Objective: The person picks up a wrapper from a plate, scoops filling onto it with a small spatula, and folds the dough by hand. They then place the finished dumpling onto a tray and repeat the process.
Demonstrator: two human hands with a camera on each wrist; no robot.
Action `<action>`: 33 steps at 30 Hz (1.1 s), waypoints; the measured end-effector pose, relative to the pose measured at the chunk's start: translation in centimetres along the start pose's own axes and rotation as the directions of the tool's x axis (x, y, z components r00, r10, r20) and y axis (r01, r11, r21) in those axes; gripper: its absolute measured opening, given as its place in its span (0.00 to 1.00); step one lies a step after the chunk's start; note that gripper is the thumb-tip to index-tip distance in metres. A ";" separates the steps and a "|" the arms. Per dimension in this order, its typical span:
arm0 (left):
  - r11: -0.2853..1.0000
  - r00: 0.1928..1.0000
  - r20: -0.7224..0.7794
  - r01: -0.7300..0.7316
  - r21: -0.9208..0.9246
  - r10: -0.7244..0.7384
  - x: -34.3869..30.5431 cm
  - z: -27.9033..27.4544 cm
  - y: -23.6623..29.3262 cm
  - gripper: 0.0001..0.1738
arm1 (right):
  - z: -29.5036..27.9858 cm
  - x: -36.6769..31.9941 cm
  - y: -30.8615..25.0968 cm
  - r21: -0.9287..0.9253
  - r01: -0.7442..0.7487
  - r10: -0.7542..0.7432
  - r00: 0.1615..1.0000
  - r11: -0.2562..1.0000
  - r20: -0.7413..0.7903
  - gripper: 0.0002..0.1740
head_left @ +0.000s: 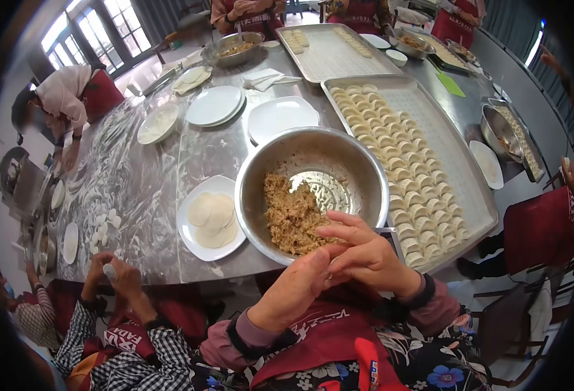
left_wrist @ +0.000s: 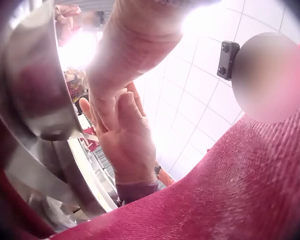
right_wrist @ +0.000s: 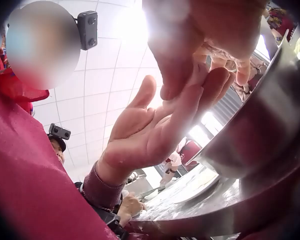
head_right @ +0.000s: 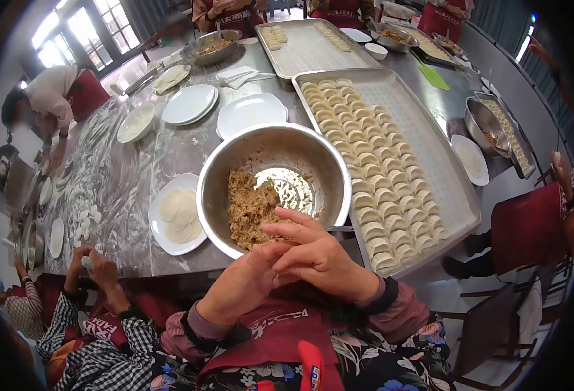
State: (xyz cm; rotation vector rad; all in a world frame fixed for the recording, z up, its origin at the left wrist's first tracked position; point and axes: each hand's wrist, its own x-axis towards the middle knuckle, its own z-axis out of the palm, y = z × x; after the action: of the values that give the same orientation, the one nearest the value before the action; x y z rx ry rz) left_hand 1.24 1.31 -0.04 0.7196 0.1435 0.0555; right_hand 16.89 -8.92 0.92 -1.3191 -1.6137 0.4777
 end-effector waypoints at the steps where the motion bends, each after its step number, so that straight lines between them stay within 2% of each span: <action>1: 1.000 1.000 0.001 0.013 0.012 -0.013 0.0 0.2 0.2 0.35 | 0.1 -0.1 0.1 0.002 -0.001 0.001 1.000 1.000 0.005 0.06; 7: 0.998 0.999 -0.022 0.050 0.039 -0.049 -0.1 1.0 0.9 0.36 | -0.2 0.0 -0.2 -0.060 0.010 -0.009 1.000 0.998 0.023 0.06; 9: 0.997 0.998 -0.007 0.063 0.035 -0.063 0.0 0.9 0.6 0.36 | 0.2 0.1 -0.6 -0.128 0.068 -0.065 0.997 0.989 0.029 0.06; 12: 0.999 0.999 -0.006 0.048 0.014 -0.048 0.0 0.2 -0.2 0.35 | 0.3 -0.1 -0.2 -0.159 0.128 -0.123 0.992 0.979 0.037 0.06; 13: 0.999 0.997 -0.065 0.049 -0.024 -0.050 0.0 0.1 -0.5 0.31 | 0.4 -0.1 -0.1 -0.176 0.128 -0.124 0.992 0.976 0.032 0.06; 14: 0.997 0.992 -0.114 0.049 -0.059 -0.056 0.2 0.1 -0.8 0.27 | 0.4 -0.2 -0.2 -0.165 0.141 -0.136 0.990 0.976 0.039 0.07; 17: 0.995 0.996 -0.040 0.074 -0.061 -0.076 0.5 1.1 0.0 0.27 | -0.1 -0.4 -0.3 -0.125 0.152 -0.145 0.987 0.980 0.067 0.11; 19: 0.995 0.996 -0.029 0.080 -0.061 -0.082 0.4 1.5 0.3 0.25 | -0.5 -0.7 -0.7 -0.077 0.092 -0.092 0.996 0.993 0.007 0.15; 20: 0.999 0.995 -0.083 0.051 -0.010 -0.051 0.1 2.0 0.5 0.28 | -0.7 -1.1 -0.5 -0.005 0.088 -0.088 0.996 0.996 -0.007 0.17; 21: 1.000 0.998 -0.065 0.008 0.017 -0.007 -0.1 1.6 0.2 0.34 | -0.7 -1.4 -0.2 0.018 0.089 -0.089 0.996 0.996 -0.001 0.17; 23: 1.000 0.999 -0.053 0.008 0.015 -0.007 0.0 1.4 0.0 0.39 | -0.1 -1.9 -0.3 0.054 0.079 -0.076 0.996 0.995 -0.045 0.15; 24: 1.000 0.996 -0.085 0.011 0.001 -0.011 0.1 1.6 -0.1 0.40 | 0.2 -2.2 0.4 0.065 0.092 -0.087 0.993 0.994 -0.082 0.13; 27: 1.000 0.998 -0.065 -0.022 0.010 0.023 0.0 2.3 -0.4 0.41 | 0.7 -2.7 0.8 0.096 0.095 -0.080 0.986 0.991 -0.147 0.13; 28: 0.991 0.996 -0.085 -0.049 -0.124 0.039 0.2 2.6 -0.5 0.31 | 1.1 -2.8 1.0 0.070 0.108 -0.096 0.982 0.992 -0.162 0.13; 31: 0.984 0.996 -0.049 -0.085 -0.156 0.078 0.1 3.3 -0.7 0.28 | 1.1 -2.8 0.7 0.118 0.084 -0.063 0.983 0.989 -0.170 0.12; 32: 0.995 0.996 0.022 -0.082 -0.056 0.084 0.0 2.7 -0.8 0.32 | 1.0 -2.8 0.6 0.113 0.103 -0.083 0.983 0.988 -0.165 0.14; 33: 0.996 0.996 0.035 -0.077 -0.047 0.078 0.1 2.8 -0.6 0.32 | 0.9 -2.9 0.4 0.102 0.107 -0.088 0.980 0.989 -0.177 0.14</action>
State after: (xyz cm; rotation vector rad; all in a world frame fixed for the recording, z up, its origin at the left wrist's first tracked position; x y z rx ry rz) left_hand 1.80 -0.98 1.61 0.6805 0.0785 0.1192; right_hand 16.20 -11.13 -1.00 -1.1597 -1.4794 0.3777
